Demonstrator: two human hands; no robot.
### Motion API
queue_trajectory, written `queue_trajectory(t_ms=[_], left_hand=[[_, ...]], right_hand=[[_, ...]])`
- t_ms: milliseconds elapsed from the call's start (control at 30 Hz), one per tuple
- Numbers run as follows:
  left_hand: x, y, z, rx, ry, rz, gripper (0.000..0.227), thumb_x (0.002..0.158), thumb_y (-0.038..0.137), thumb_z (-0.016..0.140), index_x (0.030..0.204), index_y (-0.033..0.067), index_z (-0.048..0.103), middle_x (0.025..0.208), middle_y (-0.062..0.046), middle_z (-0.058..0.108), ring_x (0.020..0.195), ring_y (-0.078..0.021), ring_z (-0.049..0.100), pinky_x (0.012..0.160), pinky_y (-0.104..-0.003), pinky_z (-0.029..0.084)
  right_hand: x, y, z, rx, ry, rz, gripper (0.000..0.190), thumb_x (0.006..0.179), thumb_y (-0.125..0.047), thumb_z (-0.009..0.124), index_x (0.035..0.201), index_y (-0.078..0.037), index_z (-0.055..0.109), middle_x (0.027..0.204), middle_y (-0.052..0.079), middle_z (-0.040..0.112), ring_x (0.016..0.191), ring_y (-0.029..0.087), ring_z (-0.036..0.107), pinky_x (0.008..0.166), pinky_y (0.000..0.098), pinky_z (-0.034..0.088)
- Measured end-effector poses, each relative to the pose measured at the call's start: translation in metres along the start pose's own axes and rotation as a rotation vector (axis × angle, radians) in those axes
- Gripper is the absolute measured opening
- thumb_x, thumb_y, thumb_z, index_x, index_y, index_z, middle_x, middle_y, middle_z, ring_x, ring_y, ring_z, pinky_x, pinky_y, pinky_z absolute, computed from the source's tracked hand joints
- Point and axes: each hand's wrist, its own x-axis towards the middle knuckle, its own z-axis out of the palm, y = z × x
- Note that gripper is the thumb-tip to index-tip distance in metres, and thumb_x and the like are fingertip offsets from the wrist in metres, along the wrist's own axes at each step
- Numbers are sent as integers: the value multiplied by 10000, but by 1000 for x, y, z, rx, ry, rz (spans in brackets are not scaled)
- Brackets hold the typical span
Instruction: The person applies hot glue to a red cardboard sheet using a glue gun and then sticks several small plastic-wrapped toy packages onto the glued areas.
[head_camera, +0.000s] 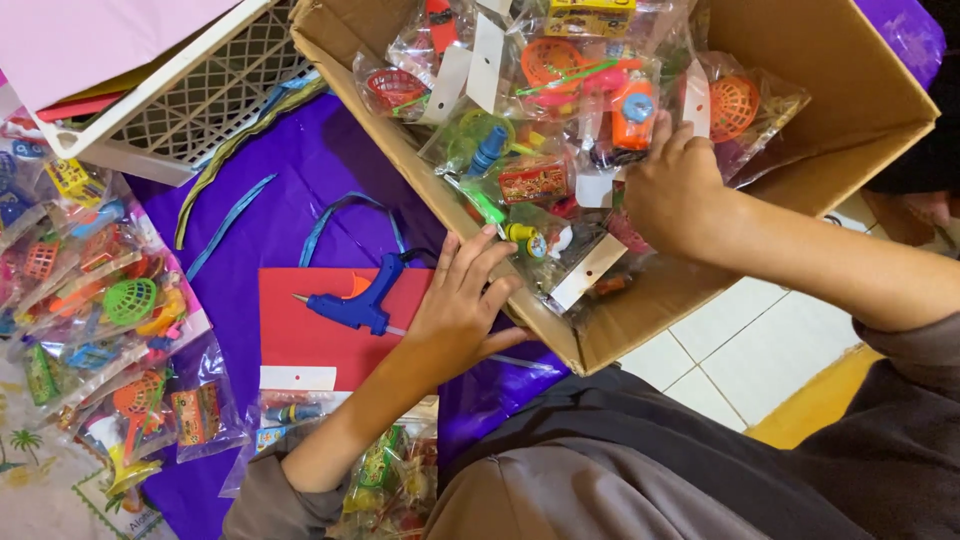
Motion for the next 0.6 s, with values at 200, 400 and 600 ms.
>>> queue_trajectory(t_ms=[200, 400, 600], left_hand=[[5, -3, -9, -79, -41, -7, 693, 717, 522, 856, 1233, 152, 579, 1501, -125, 481, 1503, -374, 358, 1272, -568, 126], [16, 3, -45, -558, -2, -128, 532, 921, 226, 785, 1401, 168, 564, 1565, -142, 416, 1516, -402, 352, 1267, -556, 202], [3, 12, -85, -704, 39, -232, 236, 1064, 110, 578, 1300, 121, 576, 1496, -169, 407, 1397, -347, 505, 1186, -464, 426]], right_hand=[[-17, 2, 0, 111, 454, -170, 214, 774, -150, 561, 852, -42, 727, 856, 191, 671, 755, 313, 665, 611, 377, 403], [-55, 31, -90, 255, 262, -247, 237, 836, -97, 609, 1065, -148, 640, 902, 59, 710, 872, 252, 738, 643, 344, 597], [-67, 52, -147, 473, -94, -174, 620, 802, 118, 460, 1380, -96, 393, 753, 84, 594, 606, 256, 586, 454, 387, 516]])
